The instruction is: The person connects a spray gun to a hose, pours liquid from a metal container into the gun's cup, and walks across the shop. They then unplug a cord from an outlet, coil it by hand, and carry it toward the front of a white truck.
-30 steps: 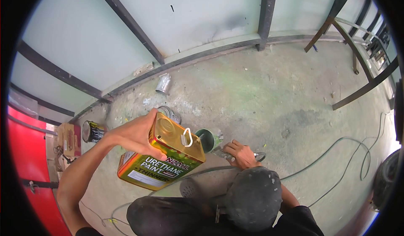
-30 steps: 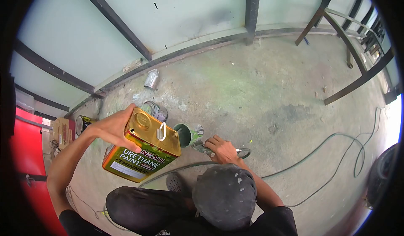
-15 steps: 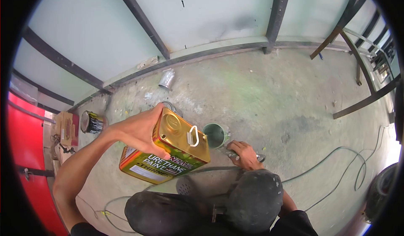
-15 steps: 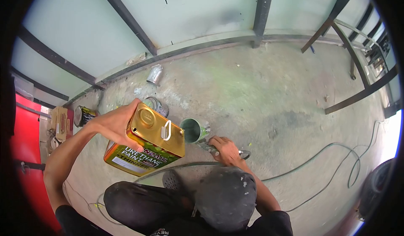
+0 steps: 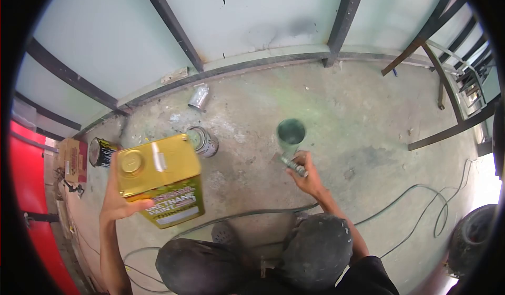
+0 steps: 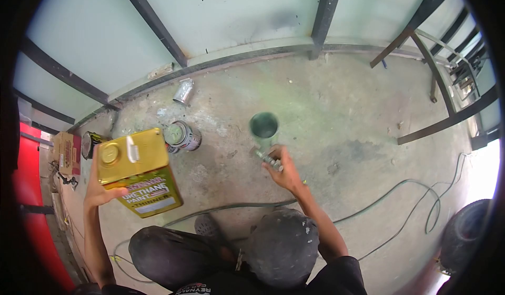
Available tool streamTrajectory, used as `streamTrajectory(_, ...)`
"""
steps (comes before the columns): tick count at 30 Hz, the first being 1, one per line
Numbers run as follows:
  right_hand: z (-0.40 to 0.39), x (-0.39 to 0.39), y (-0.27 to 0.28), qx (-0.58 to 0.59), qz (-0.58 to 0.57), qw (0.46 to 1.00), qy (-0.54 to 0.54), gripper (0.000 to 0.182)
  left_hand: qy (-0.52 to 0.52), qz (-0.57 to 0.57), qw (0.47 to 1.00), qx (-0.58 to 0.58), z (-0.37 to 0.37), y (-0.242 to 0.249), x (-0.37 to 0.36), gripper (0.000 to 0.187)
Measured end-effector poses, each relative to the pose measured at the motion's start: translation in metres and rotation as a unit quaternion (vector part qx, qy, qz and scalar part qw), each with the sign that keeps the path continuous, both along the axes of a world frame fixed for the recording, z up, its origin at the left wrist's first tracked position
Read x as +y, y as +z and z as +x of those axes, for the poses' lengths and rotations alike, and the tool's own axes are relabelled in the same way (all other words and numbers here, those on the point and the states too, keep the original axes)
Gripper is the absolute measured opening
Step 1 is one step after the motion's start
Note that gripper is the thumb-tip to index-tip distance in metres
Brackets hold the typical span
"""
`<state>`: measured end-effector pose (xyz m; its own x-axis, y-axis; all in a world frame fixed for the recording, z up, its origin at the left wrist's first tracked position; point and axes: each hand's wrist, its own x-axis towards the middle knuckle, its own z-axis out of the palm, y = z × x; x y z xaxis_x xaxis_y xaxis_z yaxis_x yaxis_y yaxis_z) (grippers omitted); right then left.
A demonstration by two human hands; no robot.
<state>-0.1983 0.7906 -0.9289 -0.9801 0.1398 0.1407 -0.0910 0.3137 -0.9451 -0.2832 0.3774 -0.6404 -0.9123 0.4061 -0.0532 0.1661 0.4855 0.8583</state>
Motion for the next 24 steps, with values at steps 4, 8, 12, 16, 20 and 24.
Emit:
streamTrajectory(4, -0.021, 0.027, -0.009, 0.033, -0.033, 0.991, -0.124, 0.04, 0.115, 0.005, 0.993, 0.029, 0.002, -0.005, -0.042, 0.093)
streamTrajectory(8, -0.03, 0.037, 0.003, 0.036, 0.021, 0.981, -0.191, 0.038, 0.242, -0.056, 0.963, 0.108, -0.007, -0.022, -0.086, 0.091)
streamTrajectory(12, -0.034, 0.032, 0.014, -0.027, 0.006, 0.978, -0.208, 0.035, 0.337, -0.067, 0.923, 0.173, -0.029, -0.056, -0.126, 0.086)
streamTrajectory(16, -0.038, 0.033, -0.012, -0.021, 0.035, 0.981, -0.191, 0.034, 0.4, -0.07, 0.889, 0.209, -0.059, -0.105, -0.163, 0.082)
streamTrajectory(20, -0.053, 0.024, -0.017, -0.008, 0.07, 0.974, -0.217, 0.033, 0.472, -0.088, 0.848, 0.226, -0.097, -0.159, -0.183, 0.07)
streamTrajectory(24, -0.07, 0.021, -0.029, -0.029, 0.06, 0.971, -0.231, 0.032, 0.502, -0.053, 0.822, 0.265, -0.125, -0.22, -0.213, 0.079)
